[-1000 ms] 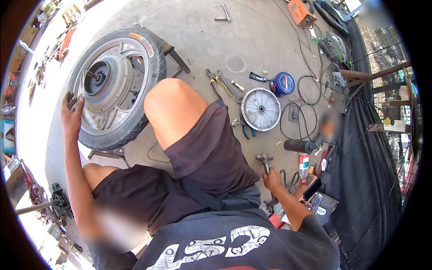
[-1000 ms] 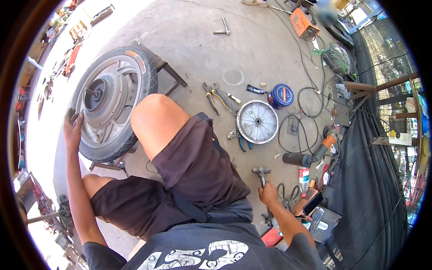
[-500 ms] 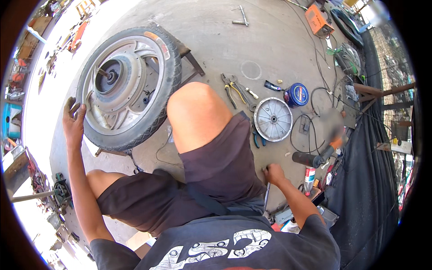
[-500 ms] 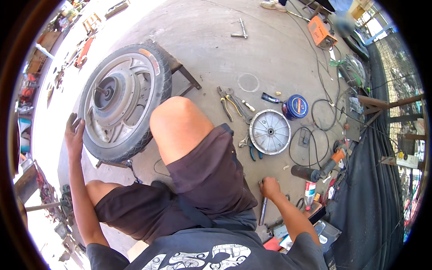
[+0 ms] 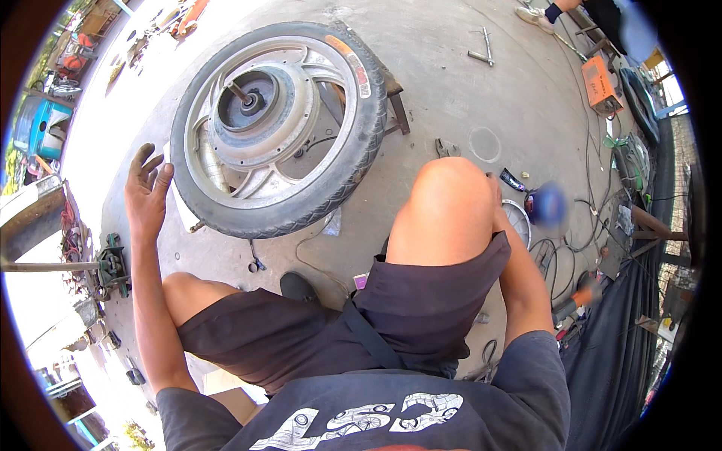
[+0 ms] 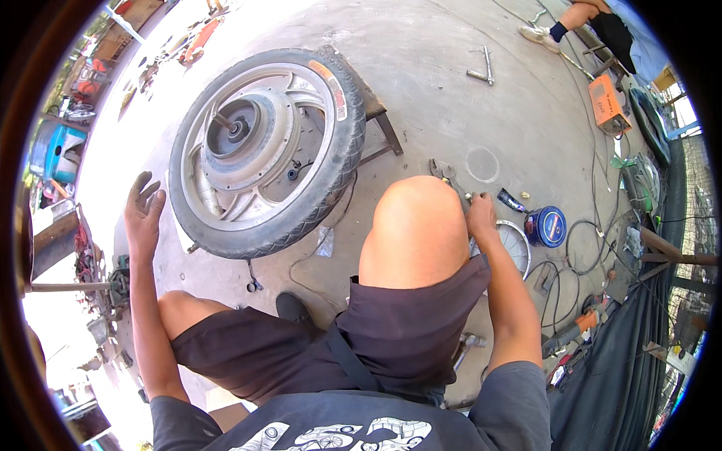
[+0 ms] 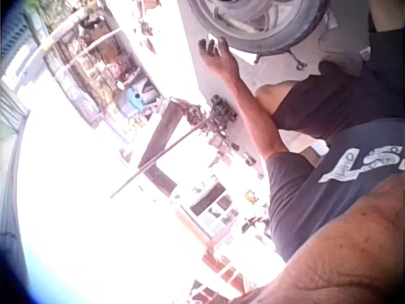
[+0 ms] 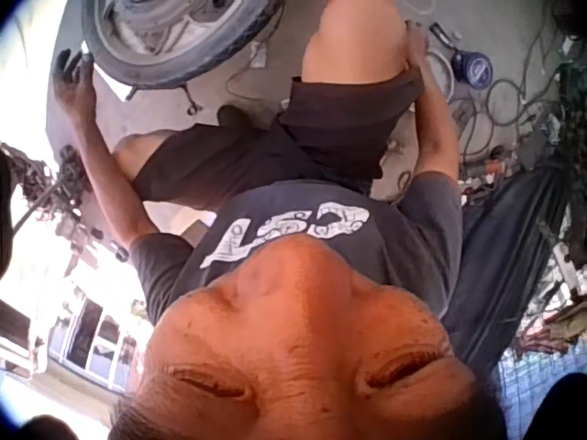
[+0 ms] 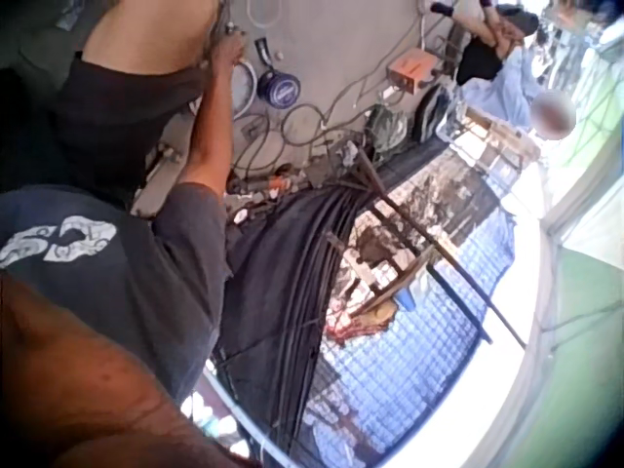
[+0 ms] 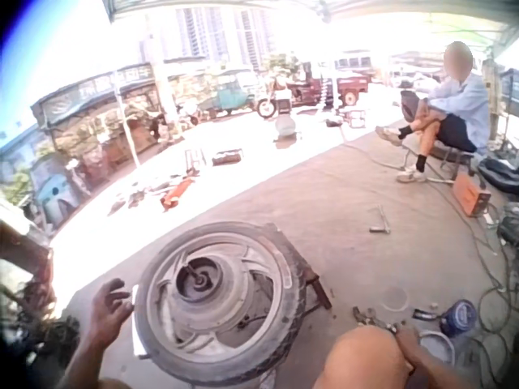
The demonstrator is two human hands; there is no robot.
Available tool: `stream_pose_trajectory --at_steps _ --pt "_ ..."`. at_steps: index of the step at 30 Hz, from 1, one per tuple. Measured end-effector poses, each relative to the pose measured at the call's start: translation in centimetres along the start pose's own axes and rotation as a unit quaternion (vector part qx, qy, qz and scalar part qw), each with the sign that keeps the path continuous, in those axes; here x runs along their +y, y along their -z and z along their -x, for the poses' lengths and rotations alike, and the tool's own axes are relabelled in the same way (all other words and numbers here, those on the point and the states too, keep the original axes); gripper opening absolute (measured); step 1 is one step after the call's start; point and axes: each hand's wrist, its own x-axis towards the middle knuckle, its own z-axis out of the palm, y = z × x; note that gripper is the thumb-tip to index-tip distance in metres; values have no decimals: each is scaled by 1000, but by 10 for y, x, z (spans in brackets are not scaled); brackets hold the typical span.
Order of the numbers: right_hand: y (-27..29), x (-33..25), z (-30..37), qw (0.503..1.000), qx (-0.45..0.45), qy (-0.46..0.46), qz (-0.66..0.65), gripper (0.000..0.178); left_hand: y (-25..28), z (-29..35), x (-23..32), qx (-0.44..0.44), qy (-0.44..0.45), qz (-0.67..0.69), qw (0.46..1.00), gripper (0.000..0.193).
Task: The person is repairing a motorcycle tire by removing the hub cap, hammering the hub, and using pliers to adjust components inside the wheel. The person works on the tire while sitting on the ground in an outdoor workshop.
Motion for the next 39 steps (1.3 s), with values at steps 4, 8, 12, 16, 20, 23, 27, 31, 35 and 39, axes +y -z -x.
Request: stream_pose_trajectory --at_steps 4,8,12,16,20,23,27,31,35,39 --pt "-69 48 -44 981 25 54 185 30 1 5 8 1 -13 23 1000 68" --pt "-91 54 -59 974 21 23 226 33 6 16 25 2 -19 -13 1000 66" --pt "-97 56 -74 976 7 -22 217 36 8 31 45 21 -56 -20 998 62" --pt "-91 57 -77 984 -12 -19 178 35 4 54 70 6 -158 15 987 56" --pt "-97 59 -72 991 15 -33 130 33 -12 87 118 -171 -217 75 958 36" --pt "-105 48 -70 991 61 -19 115 32 -43 111 131 -409 -202 108 883 29" --pt "-118 31 -64 985 141 9 101 32 -95 138 90 -551 -148 44 820 33" --pt "-132 26 -63 972 213 27 95 32 -151 142 16 -534 -105 -9 839 34" --pt "-144 27 -68 954 276 70 92 33 -200 140 -49 -409 -169 -128 887 36" --pt "-135 22 -61 959 267 76 59 33 -224 105 -62 -286 -295 -252 876 40"
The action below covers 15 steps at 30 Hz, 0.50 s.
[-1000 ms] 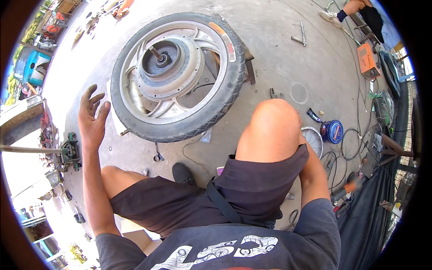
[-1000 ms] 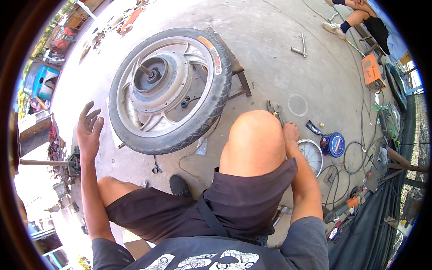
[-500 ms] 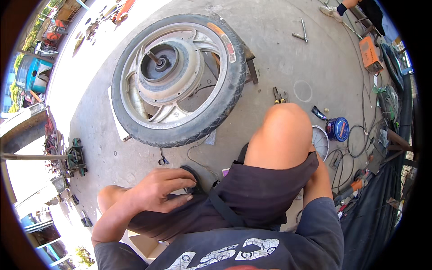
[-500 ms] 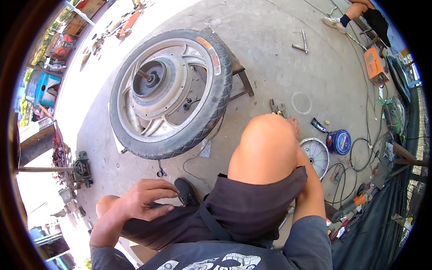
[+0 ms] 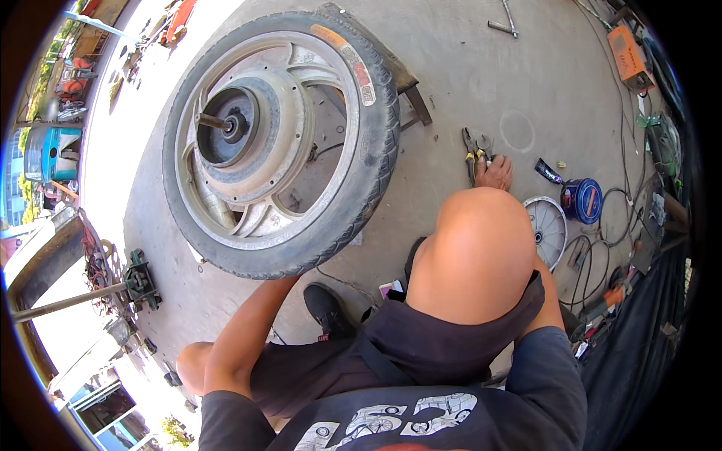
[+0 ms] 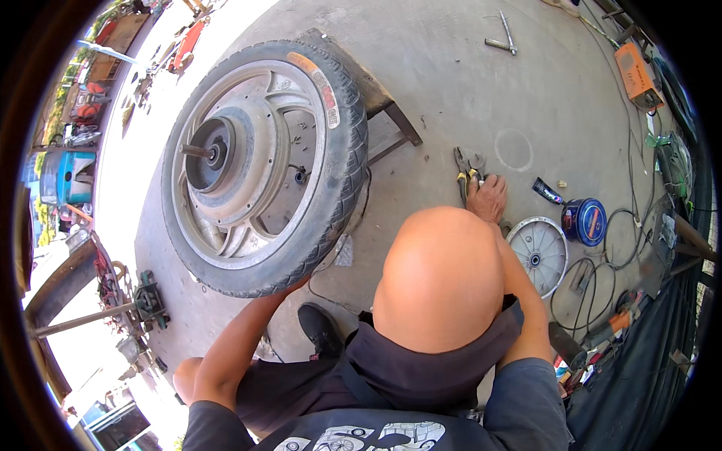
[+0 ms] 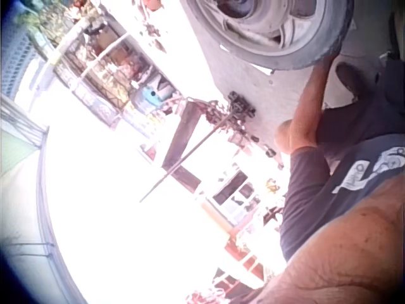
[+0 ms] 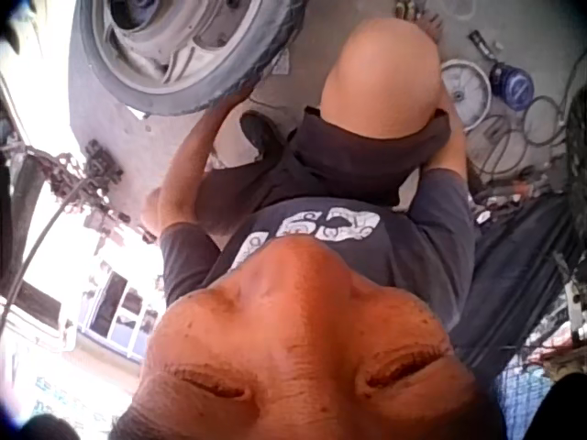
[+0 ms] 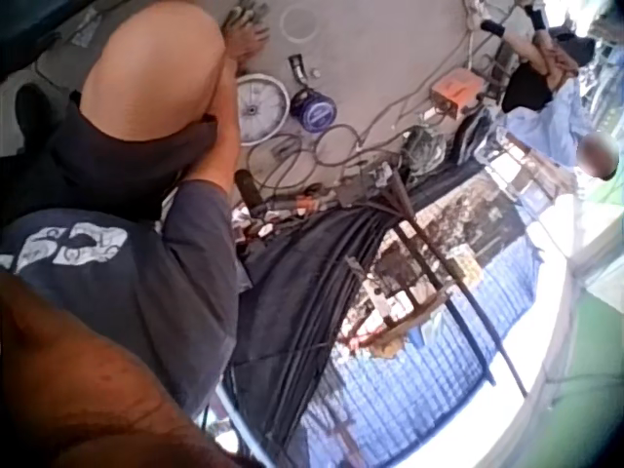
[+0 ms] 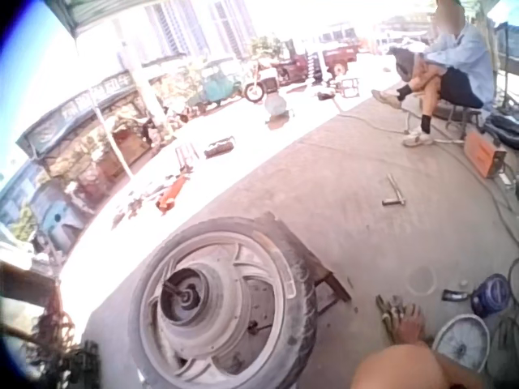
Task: The person is repairing a motorcycle tire by removing the hub cap, hammering the hub, and using pliers to adjust components inside the wheel. The person works on the tire while sitting on the ground in an outdoor workshop.
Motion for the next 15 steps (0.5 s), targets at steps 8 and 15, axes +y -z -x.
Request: stream_pose_trajectory --at_steps 8,15 --pt "7 -3 1 1000 -19 -18 10 32 -59 -68 -69 100 365 322 868 52" --pt "10 -3 3 999 -23 -23 20 31 -107 -70 -124 201 374 182 887 47"
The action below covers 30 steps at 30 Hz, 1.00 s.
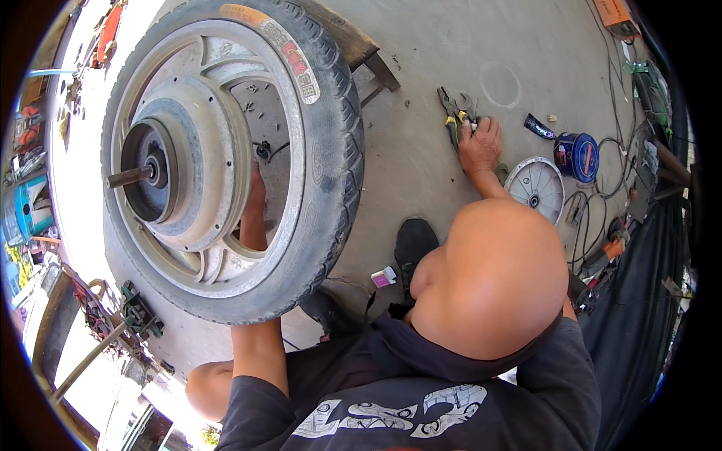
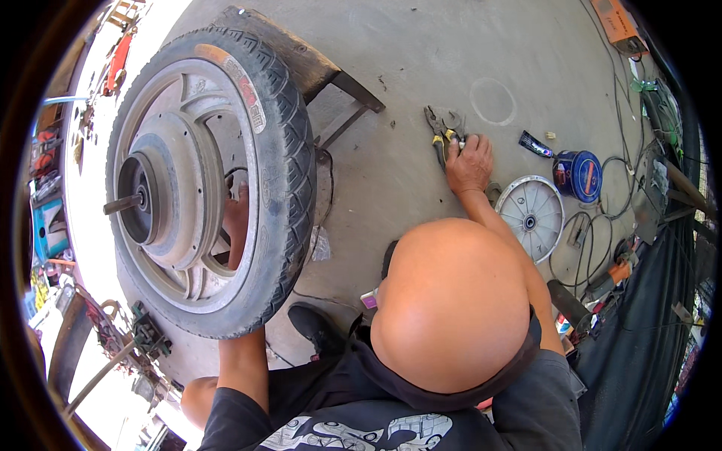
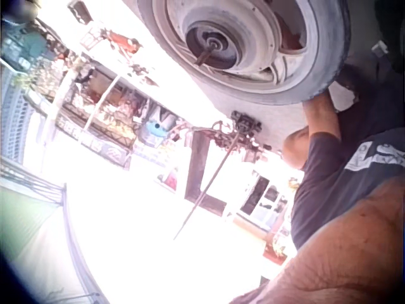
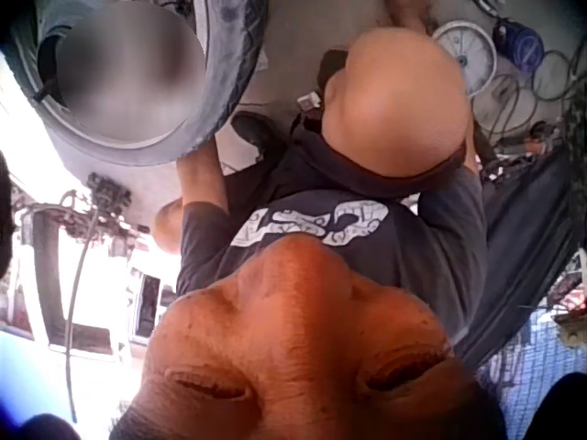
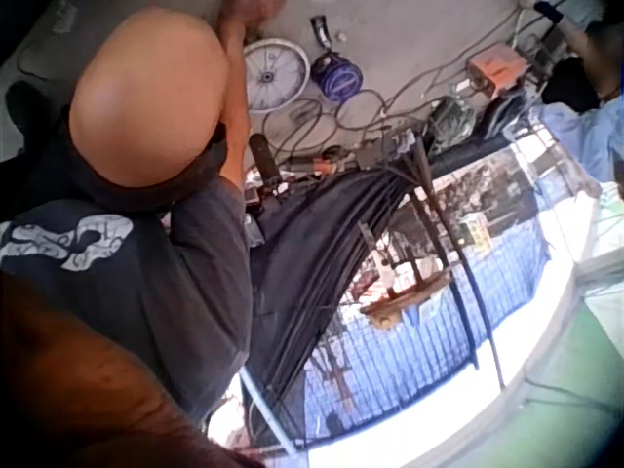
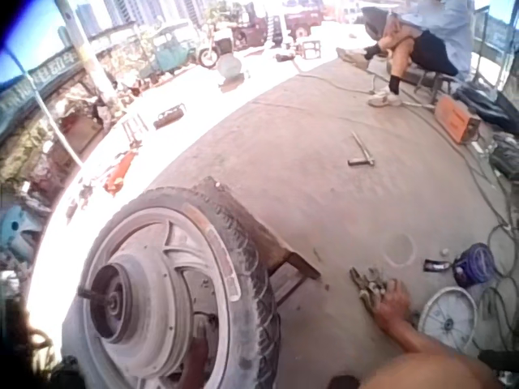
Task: The person is repairing a motorcycle tire by removing the hub cap, hammering the hub, and using pliers to adjust components inside the wheel. The person works on the tire while sitting on the ground in an outdoor workshop.
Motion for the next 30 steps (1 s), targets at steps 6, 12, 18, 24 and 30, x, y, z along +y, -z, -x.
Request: stream_pose_trajectory --at_steps 6,12,18,24,30 --pt "-9 1 0 1000 -5 7 -1 31 -2 11 -22 1 12 -17 1000 44" --pt "-5 3 -5 999 17 28 -1 30 2 24 -30 -13 16 -15 1000 41" --pt "-7 4 -1 1000 -3 13 -8 30 1 32 -37 -23 21 -20 999 38" --pt "-6 2 -3 999 7 32 -7 29 -6 27 -40 -9 26 -9 1000 35" --pt "-6 3 -2 999 4 34 4 29 -15 19 -39 -2 25 1 1000 32"
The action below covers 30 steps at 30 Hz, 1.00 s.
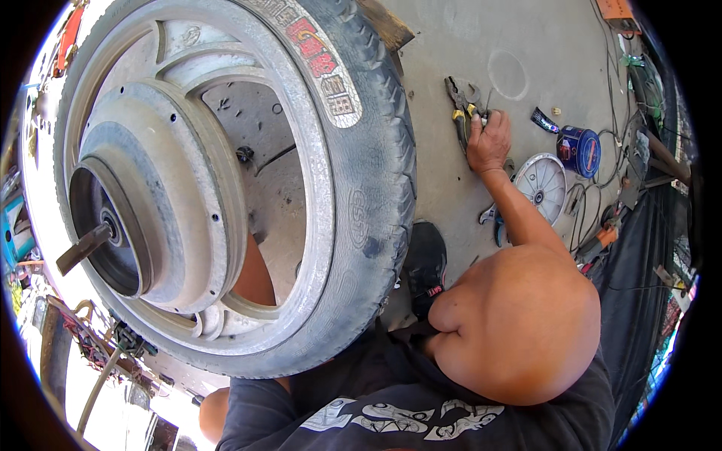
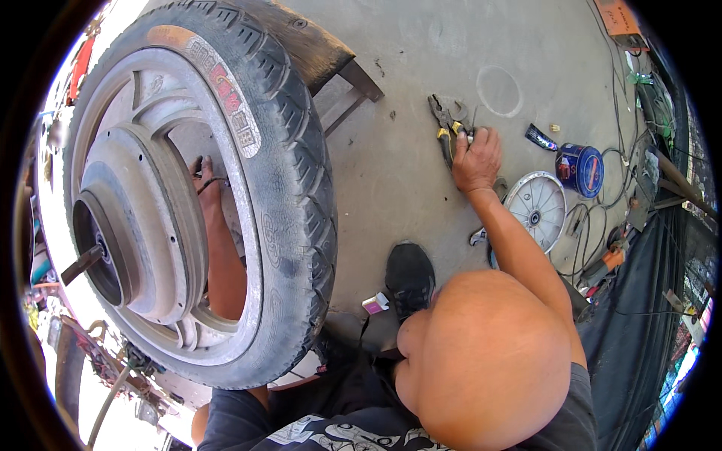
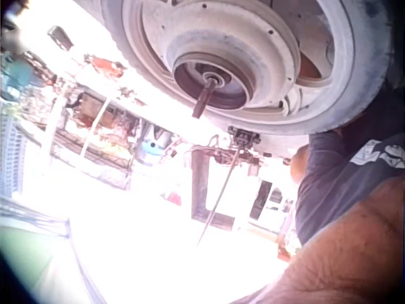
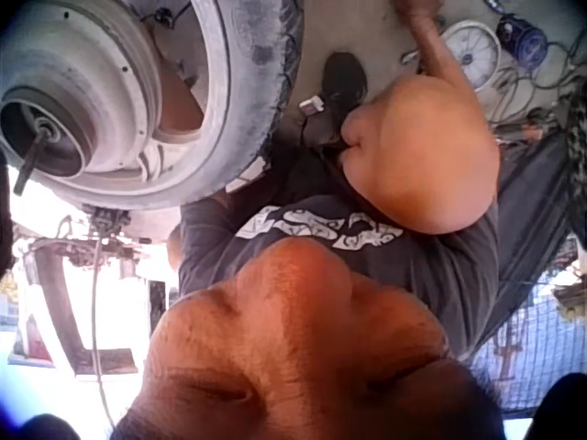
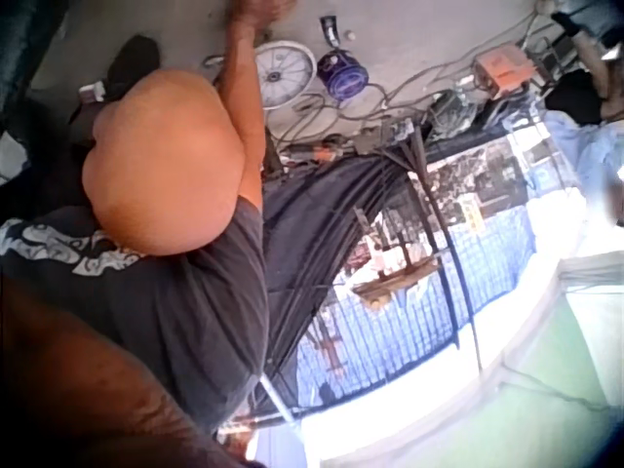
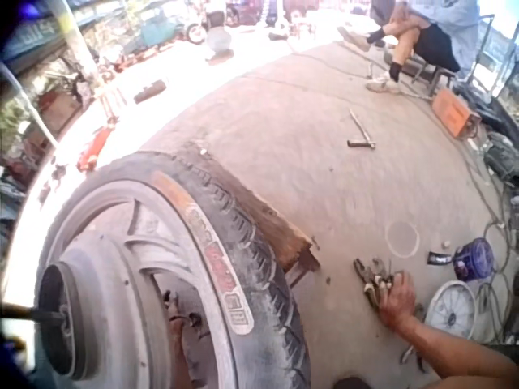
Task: The person is repairing a motorcycle tire by removing the hub cap, hammering the hub, and using pliers to adjust components inside the wheel. The person works on the tire while sitting on the ground in an outdoor workshop.
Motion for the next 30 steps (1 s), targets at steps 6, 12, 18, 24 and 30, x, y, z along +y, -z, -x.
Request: stream_pose_trajectory --at_steps 6,12,18,24,30 --pt "0 -1 -1 1000 -7 -1 7 30 -11 -7 1 4 -2 7 1000 29" --pt "2 0 0 1000 -11 0 12 30 -18 -24 5 13 -11 12 1000 27" --pt "-1 -4 -3 1000 -13 11 -5 30 -31 -68 15 33 -38 14 999 24" --pt "2 -4 -2 1000 -12 2 -2 29 -53 -128 41 43 -85 19 995 22" --pt "5 4 4 1000 -18 -10 23 29 -80 -135 101 20 -137 165 977 16"
